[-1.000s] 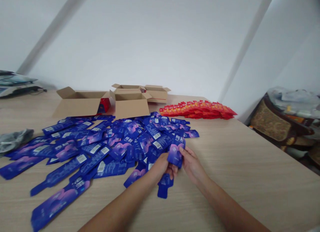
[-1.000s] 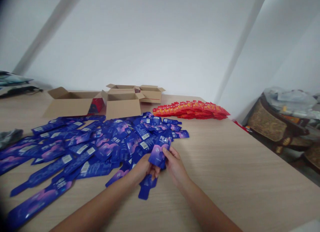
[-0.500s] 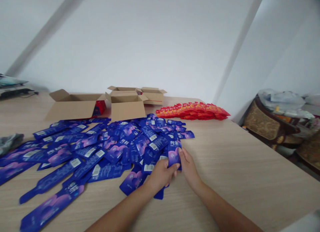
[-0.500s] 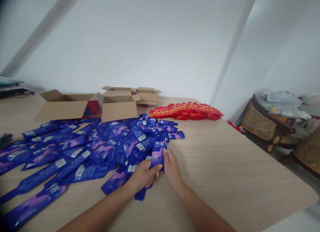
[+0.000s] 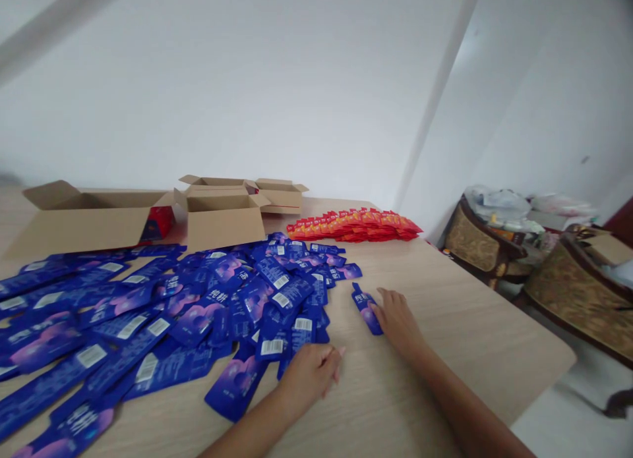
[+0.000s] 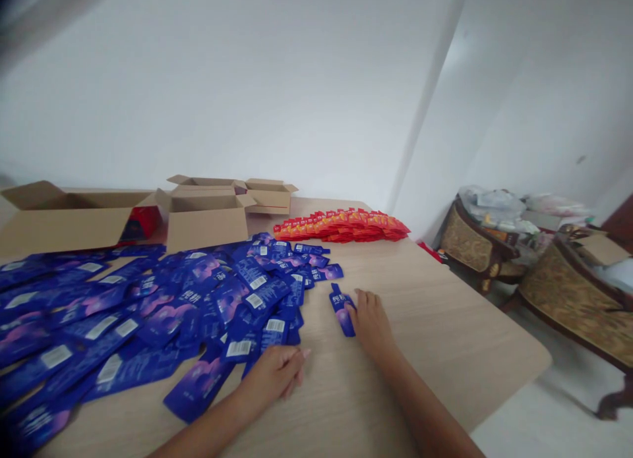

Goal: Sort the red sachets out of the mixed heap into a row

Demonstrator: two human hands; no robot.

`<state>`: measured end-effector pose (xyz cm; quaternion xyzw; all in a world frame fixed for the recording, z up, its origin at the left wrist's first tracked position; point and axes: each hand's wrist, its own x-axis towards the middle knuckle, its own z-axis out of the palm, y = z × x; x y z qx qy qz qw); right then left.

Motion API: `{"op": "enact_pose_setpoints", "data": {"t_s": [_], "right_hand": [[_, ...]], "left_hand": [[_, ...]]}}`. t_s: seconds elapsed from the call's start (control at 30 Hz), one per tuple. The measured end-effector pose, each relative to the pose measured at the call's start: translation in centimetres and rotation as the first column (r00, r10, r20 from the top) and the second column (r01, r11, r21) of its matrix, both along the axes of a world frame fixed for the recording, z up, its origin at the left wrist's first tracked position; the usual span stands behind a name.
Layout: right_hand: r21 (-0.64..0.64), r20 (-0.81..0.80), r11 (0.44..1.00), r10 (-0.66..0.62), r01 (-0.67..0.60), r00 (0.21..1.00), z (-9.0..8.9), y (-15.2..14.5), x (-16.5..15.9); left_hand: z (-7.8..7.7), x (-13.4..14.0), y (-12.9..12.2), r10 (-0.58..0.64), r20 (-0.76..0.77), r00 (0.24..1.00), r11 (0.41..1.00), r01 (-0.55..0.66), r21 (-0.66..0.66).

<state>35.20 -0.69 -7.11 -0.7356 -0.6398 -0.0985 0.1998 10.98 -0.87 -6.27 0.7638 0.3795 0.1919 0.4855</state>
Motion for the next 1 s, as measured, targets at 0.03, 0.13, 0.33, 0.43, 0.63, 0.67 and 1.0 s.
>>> {"op": "enact_pose_setpoints", "data": {"t_s": [0.03, 0.13, 0.33, 0.43, 0.63, 0.67, 1.0], "right_hand": [[0.016, 0.046, 1.000, 0.025, -0.026, 0.999, -0.6, -0.5, -0.5], [-0.075, 0.108, 0.990, 0.130, -0.123, 0.986, -2.3, -0.8, -1.4], [-0.203, 0.143, 0.972, -0.094, 0.122, 0.985, -3.7, 3.5, 8.6], [-0.236, 0.140, 0.909, -0.317, 0.342, 0.938, -3.2, 5.6, 16.1], [-0.263, 0.132, 0.824, -0.484, 0.501, 0.865, -2.2, 6.6, 24.6], [-0.270, 0.134, 0.818, -0.491, 0.508, 0.861, -2.2, 6.5, 25.4], [-0.124, 0.152, 0.879, -0.442, 0.460, 0.884, -0.7, 9.3, 21.3]], "left_hand": [[0.0, 0.0, 0.0, 0.001, -0.003, 1.000, 1.000, -0.001, -0.005], [0.1, 0.1, 0.2, 0.009, -0.001, 1.000, 1.000, -0.009, -0.026], [-0.2, 0.0, 0.5, 0.009, 0.002, 1.000, 0.996, -0.009, -0.093], [-0.2, 0.0, 0.5, 0.014, -0.007, 1.000, 0.994, -0.014, -0.105], [-0.4, 0.0, 0.6, 0.008, -0.009, 1.000, 0.992, -0.009, -0.125], [-0.5, 0.0, 0.7, 0.002, -0.009, 1.000, 0.992, -0.003, -0.129], [-0.5, 0.1, 0.6, -0.005, 0.002, 1.000, 0.992, 0.006, -0.126]]}}
